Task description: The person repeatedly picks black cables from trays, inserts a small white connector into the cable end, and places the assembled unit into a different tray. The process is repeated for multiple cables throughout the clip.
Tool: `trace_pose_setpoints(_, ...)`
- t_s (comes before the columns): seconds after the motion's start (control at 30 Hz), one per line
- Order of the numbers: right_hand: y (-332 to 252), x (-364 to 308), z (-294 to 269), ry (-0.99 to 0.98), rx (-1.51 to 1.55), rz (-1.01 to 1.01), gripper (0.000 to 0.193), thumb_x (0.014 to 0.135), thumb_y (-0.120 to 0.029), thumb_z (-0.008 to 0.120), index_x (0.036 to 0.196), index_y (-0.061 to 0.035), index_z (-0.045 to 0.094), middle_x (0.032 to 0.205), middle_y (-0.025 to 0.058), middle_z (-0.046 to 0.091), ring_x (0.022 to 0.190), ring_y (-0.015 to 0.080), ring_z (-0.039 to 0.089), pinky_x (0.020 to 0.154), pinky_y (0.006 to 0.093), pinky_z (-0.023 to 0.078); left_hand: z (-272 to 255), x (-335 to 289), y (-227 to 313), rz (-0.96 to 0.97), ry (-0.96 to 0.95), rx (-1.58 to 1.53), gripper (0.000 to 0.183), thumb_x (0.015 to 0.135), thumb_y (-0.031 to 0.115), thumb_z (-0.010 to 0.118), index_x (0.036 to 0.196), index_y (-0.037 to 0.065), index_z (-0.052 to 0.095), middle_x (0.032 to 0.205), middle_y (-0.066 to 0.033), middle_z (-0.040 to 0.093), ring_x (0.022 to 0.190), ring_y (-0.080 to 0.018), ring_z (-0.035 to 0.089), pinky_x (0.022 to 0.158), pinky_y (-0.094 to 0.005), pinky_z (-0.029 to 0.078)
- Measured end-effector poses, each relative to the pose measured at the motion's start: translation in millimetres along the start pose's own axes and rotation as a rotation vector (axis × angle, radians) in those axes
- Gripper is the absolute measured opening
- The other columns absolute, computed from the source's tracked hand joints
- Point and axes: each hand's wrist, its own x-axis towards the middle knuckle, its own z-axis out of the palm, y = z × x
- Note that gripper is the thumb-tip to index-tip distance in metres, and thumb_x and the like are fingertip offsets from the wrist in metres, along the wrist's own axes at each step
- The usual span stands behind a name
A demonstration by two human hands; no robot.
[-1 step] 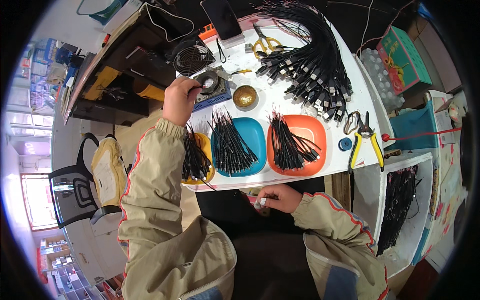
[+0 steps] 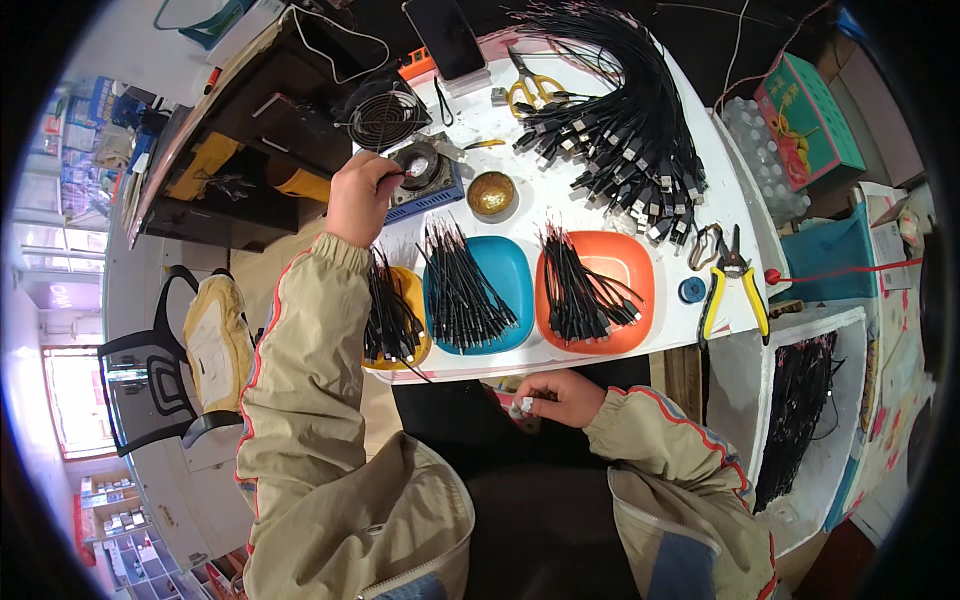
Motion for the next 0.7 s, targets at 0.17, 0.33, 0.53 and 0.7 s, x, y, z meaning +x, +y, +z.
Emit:
trace_pose_setpoints(0.17, -6.8, -1.2, -1.0, -0.018, -0.068, 0.06, 0.015, 0.093, -0.016, 0.06, 0.102, -0.0032, 0.061, 0.09, 0.0016, 0.061, 0.08, 0.0077, 0.056, 0.072, 0.0259, 0.048, 11.5, 11.1, -27.3, -0.001, -0.084, 0.114, 0.013, 0.072, -0.002, 0.07, 0.085, -0.001, 0.068, 0.079, -0.0125, 0.06, 0.072, -0.0297, 0.062, 0.063, -0.0366, 0.048)
trace_pose_setpoints(0.33, -11.2, -0.8, -2.5, -0.016, -0.146, -0.01, 0.013, 0.091, -0.014, 0.062, 0.1, -0.0041, 0.063, 0.095, 0.0023, 0.062, 0.084, 0.01, 0.056, 0.077, 0.0266, 0.047, 15.7, 23.1, -31.1, -0.013, -0.2, 0.21, 0.014, 0.071, -0.001, 0.069, 0.085, -0.001, 0.068, 0.082, -0.014, 0.06, 0.078, -0.033, 0.062, 0.068, -0.0388, 0.049)
trace_pose_setpoints(0.53, -9.8, 1.6, -1.1, -0.021, -0.142, -0.023, 0.013, 0.09, -0.014, 0.062, 0.099, -0.0045, 0.063, 0.098, 0.0028, 0.06, 0.084, 0.0099, 0.054, 0.077, 0.0266, 0.047, 21.0, 30.5, -25.5, -0.028, -0.268, 0.256, 0.014, 0.071, -0.001, 0.068, 0.086, -0.002, 0.068, 0.085, -0.0144, 0.06, 0.082, -0.0339, 0.062, 0.072, -0.0403, 0.049)
trace_pose_setpoints(0.7, -11.8, 1.4, -3.2, -0.058, -0.202, 0.033, 0.017, 0.094, -0.015, 0.058, 0.102, -0.0015, 0.061, 0.096, 0.0029, 0.063, 0.089, 0.0096, 0.056, 0.082, 0.0271, 0.047, 21.8, 35.5, -25.0, -0.022, -0.297, 0.286, 0.014, 0.072, 0.0, 0.068, 0.086, -0.001, 0.069, 0.085, -0.0145, 0.061, 0.083, -0.0344, 0.062, 0.072, -0.0411, 0.049)
